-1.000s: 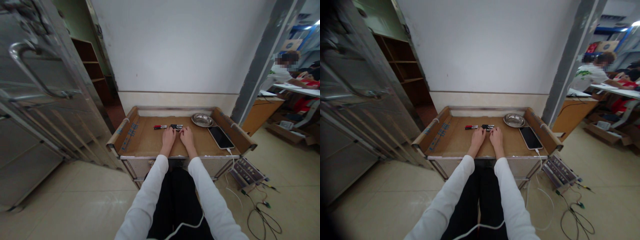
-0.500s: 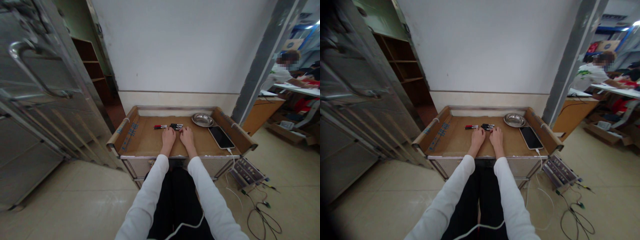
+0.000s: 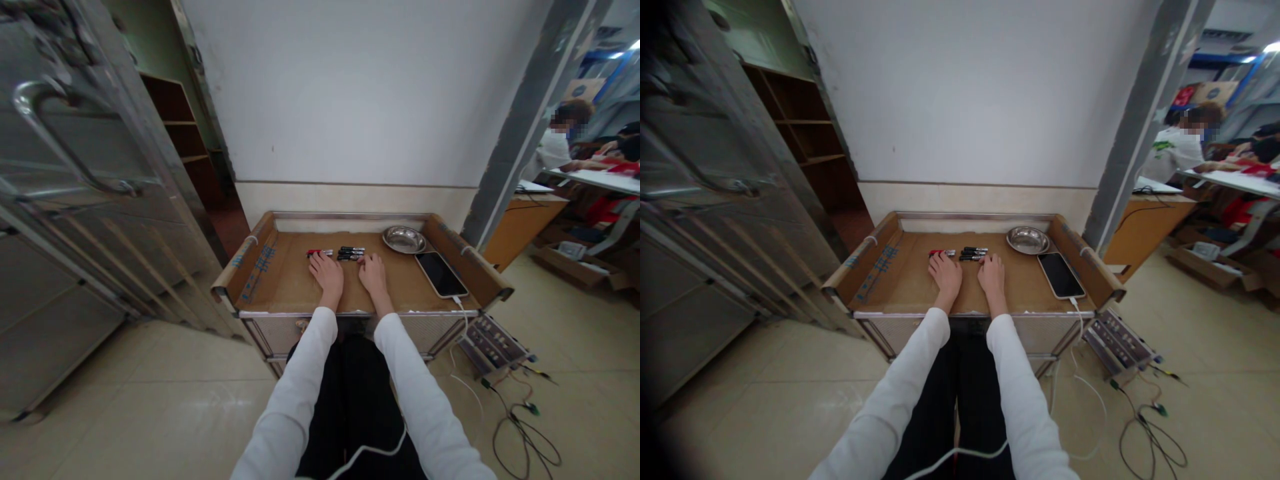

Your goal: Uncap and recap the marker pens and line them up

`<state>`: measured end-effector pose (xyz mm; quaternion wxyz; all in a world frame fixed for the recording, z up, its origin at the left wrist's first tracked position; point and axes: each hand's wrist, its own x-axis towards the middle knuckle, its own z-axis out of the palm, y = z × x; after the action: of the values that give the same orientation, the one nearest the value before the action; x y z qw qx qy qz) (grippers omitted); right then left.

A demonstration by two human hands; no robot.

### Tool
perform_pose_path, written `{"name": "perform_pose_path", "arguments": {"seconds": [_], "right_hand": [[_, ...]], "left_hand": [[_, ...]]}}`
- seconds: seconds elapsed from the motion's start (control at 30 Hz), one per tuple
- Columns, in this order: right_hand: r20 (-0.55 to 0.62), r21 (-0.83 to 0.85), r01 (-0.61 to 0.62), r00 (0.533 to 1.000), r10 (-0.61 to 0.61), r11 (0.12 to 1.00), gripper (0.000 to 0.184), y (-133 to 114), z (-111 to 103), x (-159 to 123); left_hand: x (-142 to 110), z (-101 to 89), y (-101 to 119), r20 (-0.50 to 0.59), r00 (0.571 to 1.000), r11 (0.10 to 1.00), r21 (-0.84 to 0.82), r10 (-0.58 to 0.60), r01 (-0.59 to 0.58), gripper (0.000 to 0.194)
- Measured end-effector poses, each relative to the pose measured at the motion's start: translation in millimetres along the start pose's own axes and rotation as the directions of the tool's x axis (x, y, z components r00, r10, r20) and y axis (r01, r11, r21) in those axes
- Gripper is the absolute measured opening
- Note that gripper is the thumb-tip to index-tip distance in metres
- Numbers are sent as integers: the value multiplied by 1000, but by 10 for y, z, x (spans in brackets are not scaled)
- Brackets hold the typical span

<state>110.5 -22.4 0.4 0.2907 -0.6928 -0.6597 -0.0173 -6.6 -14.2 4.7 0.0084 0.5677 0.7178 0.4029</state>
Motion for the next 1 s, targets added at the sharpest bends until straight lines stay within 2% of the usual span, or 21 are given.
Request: {"name": "perform_pose_path", "arguments": {"seconds": [0.23,0.5,0.73,0.8,0.87,0.93,1.0], "right_hand": [[17,26,-6,1000,6,1000,28,-31,-58,-12],[0,37,12,1000,-12,999,27,-17,-45,-4],[-79,143,80,994,-69,986,29,33,53,24],[-121,190,117,988,-95,975,37,28,64,33],[-164,242,169,978,-132,955,49,18,55,38],[-186,277,227,966,-179,934,57,13,37,39],[-182,286,266,958,-221,920,56,18,24,39]], "left_hand": [[10,59,-33,30,998,997,48,56,-58,49],[-16,-43,55,6,1000,957,291,-15,13,33],[8,-15,39,-17,999,953,302,-27,31,33],[33,-30,42,33,999,971,234,43,-50,33],[53,-47,50,123,975,975,104,183,-196,31],[57,-53,60,205,913,935,-63,354,-349,26],[50,-38,64,233,842,870,-219,487,-442,20]]}}
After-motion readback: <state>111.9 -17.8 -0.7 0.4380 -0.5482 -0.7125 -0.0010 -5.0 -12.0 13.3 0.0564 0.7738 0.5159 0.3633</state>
